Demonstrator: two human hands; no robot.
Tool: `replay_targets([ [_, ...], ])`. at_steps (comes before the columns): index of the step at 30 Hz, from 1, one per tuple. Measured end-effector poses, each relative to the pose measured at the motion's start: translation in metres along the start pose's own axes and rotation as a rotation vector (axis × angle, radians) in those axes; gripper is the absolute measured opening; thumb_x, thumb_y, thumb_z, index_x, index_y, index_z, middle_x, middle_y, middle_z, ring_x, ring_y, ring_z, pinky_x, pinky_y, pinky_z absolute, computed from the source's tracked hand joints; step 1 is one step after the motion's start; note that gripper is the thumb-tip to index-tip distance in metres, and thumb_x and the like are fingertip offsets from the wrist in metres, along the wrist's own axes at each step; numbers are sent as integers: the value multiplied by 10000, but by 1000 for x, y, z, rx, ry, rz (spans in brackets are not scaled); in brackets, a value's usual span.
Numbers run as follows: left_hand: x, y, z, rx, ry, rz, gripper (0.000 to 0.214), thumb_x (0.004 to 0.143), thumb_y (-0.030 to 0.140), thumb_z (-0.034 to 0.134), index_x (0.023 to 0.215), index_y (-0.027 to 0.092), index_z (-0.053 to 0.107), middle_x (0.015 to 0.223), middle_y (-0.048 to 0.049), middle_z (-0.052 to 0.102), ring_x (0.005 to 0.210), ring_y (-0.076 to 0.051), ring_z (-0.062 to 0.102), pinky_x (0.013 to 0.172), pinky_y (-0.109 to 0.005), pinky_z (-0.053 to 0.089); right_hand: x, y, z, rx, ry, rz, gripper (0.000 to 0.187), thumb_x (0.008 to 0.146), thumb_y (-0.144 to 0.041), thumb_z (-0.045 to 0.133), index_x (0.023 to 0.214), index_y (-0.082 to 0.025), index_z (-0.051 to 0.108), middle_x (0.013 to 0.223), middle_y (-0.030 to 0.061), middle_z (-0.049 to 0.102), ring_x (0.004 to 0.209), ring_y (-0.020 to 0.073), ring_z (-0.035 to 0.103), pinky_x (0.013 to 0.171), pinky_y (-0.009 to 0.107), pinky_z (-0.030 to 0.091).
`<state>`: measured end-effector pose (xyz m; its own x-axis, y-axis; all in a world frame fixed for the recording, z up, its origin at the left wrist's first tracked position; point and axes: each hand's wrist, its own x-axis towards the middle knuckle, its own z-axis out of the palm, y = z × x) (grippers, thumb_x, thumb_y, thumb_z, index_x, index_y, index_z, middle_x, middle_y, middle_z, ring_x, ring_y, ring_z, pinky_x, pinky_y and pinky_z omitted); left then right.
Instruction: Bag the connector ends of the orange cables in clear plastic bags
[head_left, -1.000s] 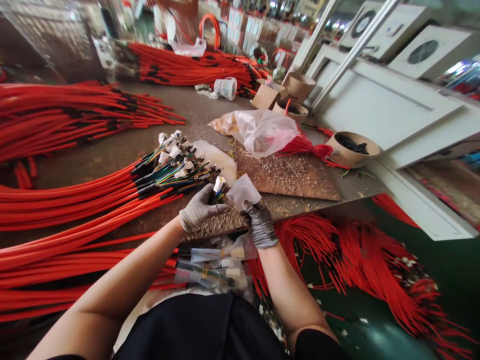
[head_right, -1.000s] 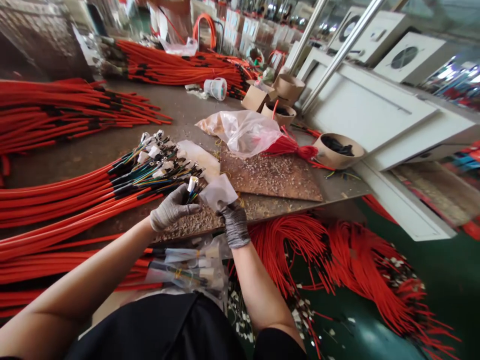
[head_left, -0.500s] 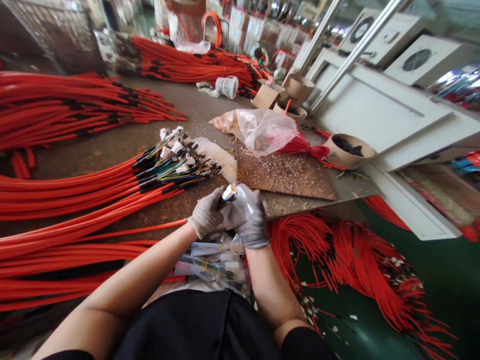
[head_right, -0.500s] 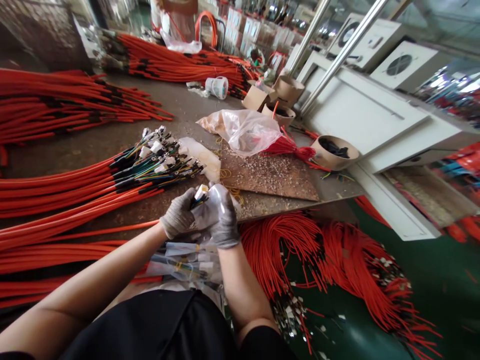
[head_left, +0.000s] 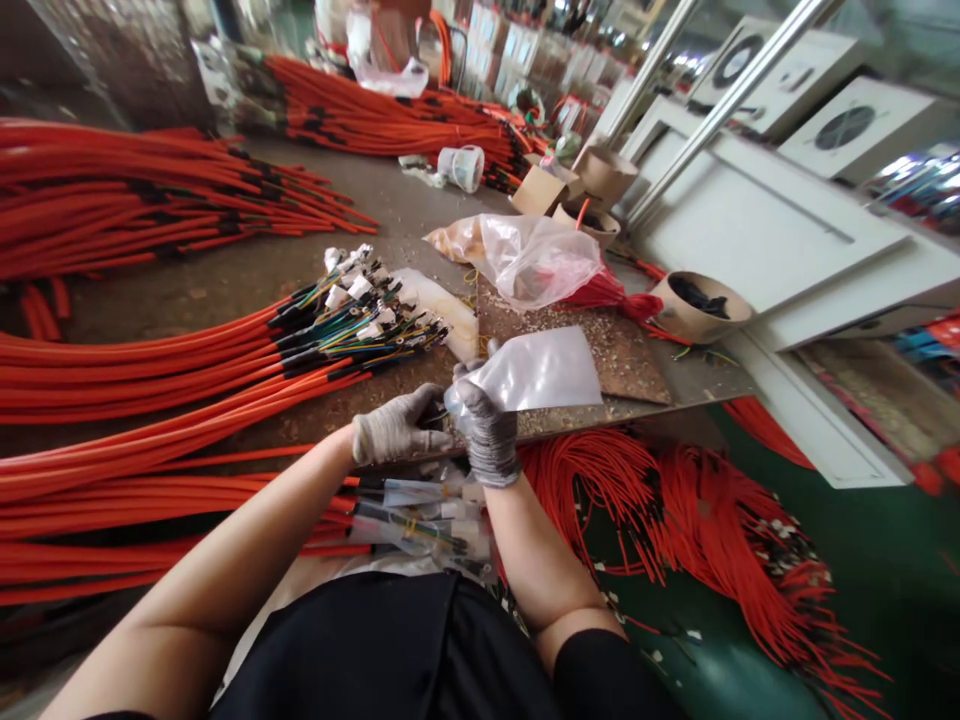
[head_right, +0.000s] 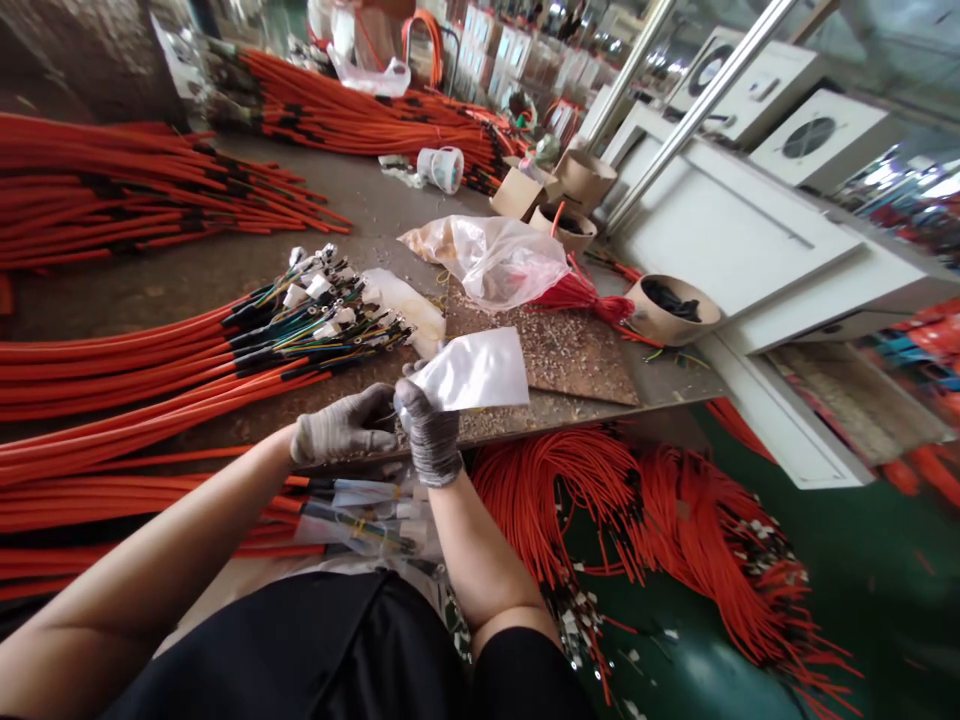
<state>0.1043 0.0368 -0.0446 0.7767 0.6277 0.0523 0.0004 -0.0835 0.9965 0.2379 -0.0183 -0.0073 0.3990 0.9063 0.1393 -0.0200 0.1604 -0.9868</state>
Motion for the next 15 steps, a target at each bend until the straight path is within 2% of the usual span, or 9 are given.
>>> replay_targets([
  [3, -7, -5, -17, -199, 21, -144, 753, 732, 593, 650, 1317, 154, 471, 901, -69, 668, 700, -164, 602, 628, -274, 486, -1, 9, -27, -86, -112, 94, 397, 689, -431, 667, 1019, -213, 627, 1017, 58, 682, 992, 238, 638, 1017, 422, 462],
  [6, -2, -3, -14, -209, 98, -152, 751, 789, 644, 546, 1367, 178, 434, 988, -87, 652, 788, -180, 616, 672, -288, 495, 1, 17, -51, -353, -105, 81, 398, 712, -464, 673, 1011, -203, 636, 1083, 91, 682, 1063, 255, 616, 1071, 460, 409],
  [7, 2, -1, -10, -225, 115, -132, 746, 780, 633, 567, 1363, 186, 439, 1034, -88, 646, 843, -188, 617, 708, -291, 500, 0, 20, -53, -406, -126, 63, 427, 705, -479, 683, 1024, -200, 638, 1103, 102, 679, 1083, 265, 607, 1081, 472, 396],
  [9, 9, 5, 1, -275, 149, -71, 707, 744, 571, 646, 1315, 191, 478, 1080, -78, 639, 896, -184, 609, 751, -282, 499, -2, 26, -50, -426, -274, 64, 449, 693, -516, 693, 1017, -208, 656, 1119, 105, 680, 1110, 275, 597, 1087, 473, 391],
  [11, 14, 8, 8, -308, 218, -24, 608, 720, 501, 689, 1216, 187, 529, 993, -45, 648, 800, -145, 594, 698, -251, 491, -4, 28, -42, -367, -418, 90, 427, 685, -536, 703, 983, -231, 679, 1093, 87, 694, 1082, 266, 612, 1059, 453, 424],
  [13, 16, 8, 8, -264, 284, -35, 465, 721, 467, 679, 1074, 180, 578, 797, 8, 621, 623, -98, 525, 582, -215, 451, -4, 25, -37, -307, -437, 93, 407, 695, -514, 709, 991, -236, 683, 1041, 65, 708, 1015, 247, 637, 1000, 435, 473],
  [15, 16, 5, 1, -153, 249, -86, 362, 712, 452, 669, 932, 169, 620, 689, 26, 593, 565, -94, 488, 547, -211, 429, -1, 20, -36, -286, -388, 54, 424, 669, -459, 751, 1009, -216, 677, 997, 51, 709, 969, 233, 644, 949, 411, 499],
])
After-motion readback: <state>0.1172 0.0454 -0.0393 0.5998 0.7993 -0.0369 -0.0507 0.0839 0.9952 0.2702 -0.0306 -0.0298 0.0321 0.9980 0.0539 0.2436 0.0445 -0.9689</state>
